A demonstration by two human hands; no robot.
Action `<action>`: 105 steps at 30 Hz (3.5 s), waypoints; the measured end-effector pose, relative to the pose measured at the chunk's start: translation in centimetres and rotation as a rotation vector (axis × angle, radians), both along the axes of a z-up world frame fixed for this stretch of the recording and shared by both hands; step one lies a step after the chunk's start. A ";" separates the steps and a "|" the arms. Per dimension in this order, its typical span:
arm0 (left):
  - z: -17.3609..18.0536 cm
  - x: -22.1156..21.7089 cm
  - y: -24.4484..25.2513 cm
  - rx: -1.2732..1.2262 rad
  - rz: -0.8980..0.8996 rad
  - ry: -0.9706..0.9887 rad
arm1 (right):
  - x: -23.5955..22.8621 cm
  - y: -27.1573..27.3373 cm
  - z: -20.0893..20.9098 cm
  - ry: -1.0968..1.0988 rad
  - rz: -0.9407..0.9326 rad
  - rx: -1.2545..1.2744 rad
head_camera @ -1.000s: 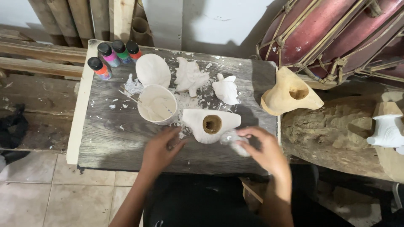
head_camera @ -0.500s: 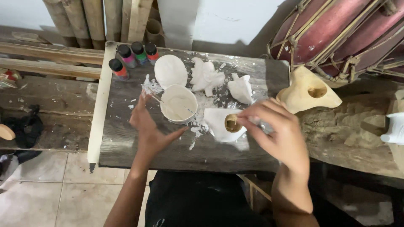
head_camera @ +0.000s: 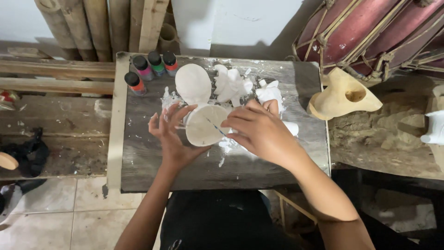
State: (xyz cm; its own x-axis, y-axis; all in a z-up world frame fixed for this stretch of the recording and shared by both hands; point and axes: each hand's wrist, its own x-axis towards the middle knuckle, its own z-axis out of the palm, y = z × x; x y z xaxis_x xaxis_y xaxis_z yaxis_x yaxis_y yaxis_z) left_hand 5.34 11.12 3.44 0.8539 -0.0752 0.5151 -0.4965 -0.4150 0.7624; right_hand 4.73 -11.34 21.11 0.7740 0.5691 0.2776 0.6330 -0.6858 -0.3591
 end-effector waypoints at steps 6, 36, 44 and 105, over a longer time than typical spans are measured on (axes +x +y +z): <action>4.5 0.9 0.1 -0.071 -0.060 -0.223 | -0.2 0.0 1.6 -0.041 0.048 -0.015; 6.6 0.4 -1.1 -0.070 -0.139 -0.239 | -1.9 -4.8 0.4 -0.012 -0.106 0.740; 4.9 -0.9 -1.1 -0.136 -0.111 -0.149 | -2.7 -8.4 -1.8 0.039 -0.355 1.135; 1.4 -3.2 -1.8 0.121 0.205 0.187 | -0.2 -11.2 -3.4 0.071 -0.125 0.877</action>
